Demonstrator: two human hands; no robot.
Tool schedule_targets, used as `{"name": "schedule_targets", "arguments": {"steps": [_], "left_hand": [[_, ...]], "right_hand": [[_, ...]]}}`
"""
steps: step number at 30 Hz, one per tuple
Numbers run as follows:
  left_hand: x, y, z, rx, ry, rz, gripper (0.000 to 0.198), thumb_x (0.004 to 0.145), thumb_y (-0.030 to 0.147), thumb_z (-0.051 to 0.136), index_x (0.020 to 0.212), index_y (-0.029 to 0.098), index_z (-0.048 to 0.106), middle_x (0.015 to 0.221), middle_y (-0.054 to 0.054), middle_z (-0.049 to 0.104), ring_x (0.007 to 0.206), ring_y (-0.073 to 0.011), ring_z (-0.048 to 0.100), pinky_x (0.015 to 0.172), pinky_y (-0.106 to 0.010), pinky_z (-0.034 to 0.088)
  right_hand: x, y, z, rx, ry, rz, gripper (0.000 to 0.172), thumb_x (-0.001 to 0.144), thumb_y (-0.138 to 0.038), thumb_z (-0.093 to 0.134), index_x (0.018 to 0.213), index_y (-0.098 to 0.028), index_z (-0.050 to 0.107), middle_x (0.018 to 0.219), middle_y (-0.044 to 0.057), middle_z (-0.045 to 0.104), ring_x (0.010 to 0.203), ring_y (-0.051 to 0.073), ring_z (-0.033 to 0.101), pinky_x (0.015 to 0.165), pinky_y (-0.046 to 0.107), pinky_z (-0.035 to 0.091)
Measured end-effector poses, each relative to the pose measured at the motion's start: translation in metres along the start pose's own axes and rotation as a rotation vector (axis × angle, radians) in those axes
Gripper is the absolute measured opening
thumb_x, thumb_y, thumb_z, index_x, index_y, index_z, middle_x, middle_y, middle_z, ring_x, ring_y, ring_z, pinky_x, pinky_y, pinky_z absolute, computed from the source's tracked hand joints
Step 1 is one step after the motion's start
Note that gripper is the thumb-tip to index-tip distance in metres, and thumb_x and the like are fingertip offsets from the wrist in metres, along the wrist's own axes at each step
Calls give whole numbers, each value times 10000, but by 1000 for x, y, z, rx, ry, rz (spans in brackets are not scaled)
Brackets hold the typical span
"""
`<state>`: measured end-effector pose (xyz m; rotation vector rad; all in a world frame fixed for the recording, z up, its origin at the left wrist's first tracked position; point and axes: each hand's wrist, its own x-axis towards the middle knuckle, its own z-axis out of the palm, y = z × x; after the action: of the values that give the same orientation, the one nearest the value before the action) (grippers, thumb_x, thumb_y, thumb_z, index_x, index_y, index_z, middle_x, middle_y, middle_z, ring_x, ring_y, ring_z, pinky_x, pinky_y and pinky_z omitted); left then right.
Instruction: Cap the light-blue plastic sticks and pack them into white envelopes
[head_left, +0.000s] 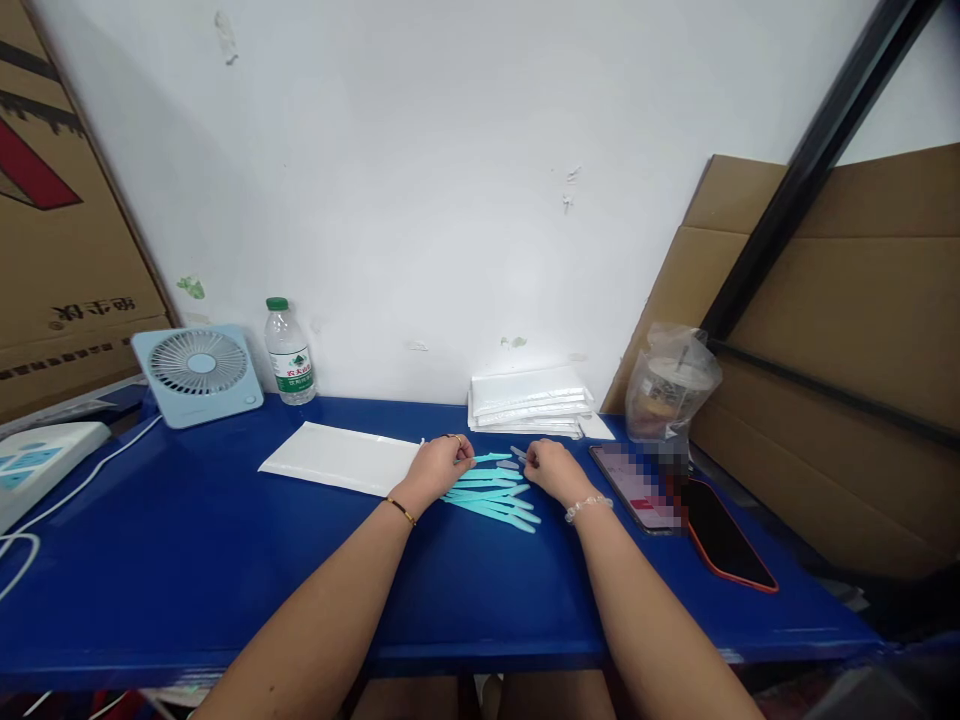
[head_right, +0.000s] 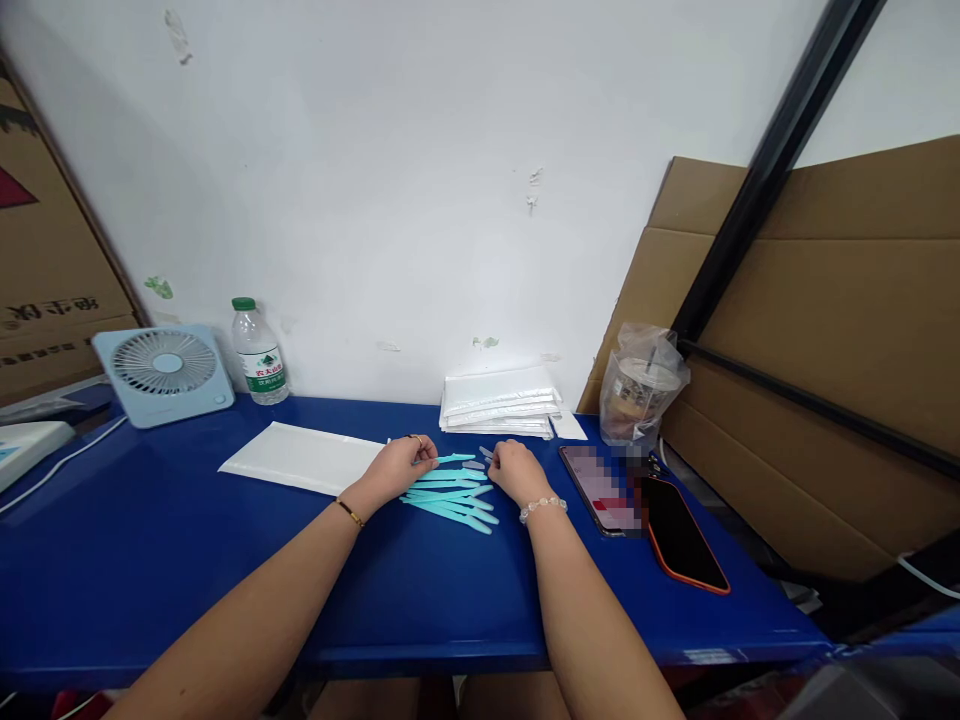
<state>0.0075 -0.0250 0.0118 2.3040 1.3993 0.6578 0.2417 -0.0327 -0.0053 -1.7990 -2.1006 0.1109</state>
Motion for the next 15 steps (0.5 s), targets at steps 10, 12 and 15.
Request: {"name": "schedule_targets", "arguments": {"steps": [10, 12, 15], "left_hand": [[3, -4, 1, -18, 21, 12, 137, 777, 330, 549, 806, 211, 611, 821, -6, 651, 773, -159, 585, 627, -241, 389], [3, -5, 2, -24, 18, 25, 136, 779, 330, 549, 810, 212, 611, 822, -5, 647, 777, -159, 584, 623, -238, 391], [2, -4, 4, -36, -13, 59, 132, 787, 317, 546, 829, 211, 612, 841, -9, 644, 797, -163, 584, 644, -238, 406]], "right_hand": [[-7, -5, -15, 480, -51, -165, 208, 843, -346, 473, 827, -187, 608, 732, 3, 615, 631, 129, 515, 581, 230, 389], [-8, -9, -15, 479, -51, -173, 200, 844, -333, 470, 834, -190, 610, 749, 5, 621, 652, 135, 526, 598, 236, 395], [-9, -15, -14, 476, -50, -207, 178, 840, -303, 476, 842, -195, 617, 773, 8, 630, 674, 136, 536, 610, 235, 395]]}}
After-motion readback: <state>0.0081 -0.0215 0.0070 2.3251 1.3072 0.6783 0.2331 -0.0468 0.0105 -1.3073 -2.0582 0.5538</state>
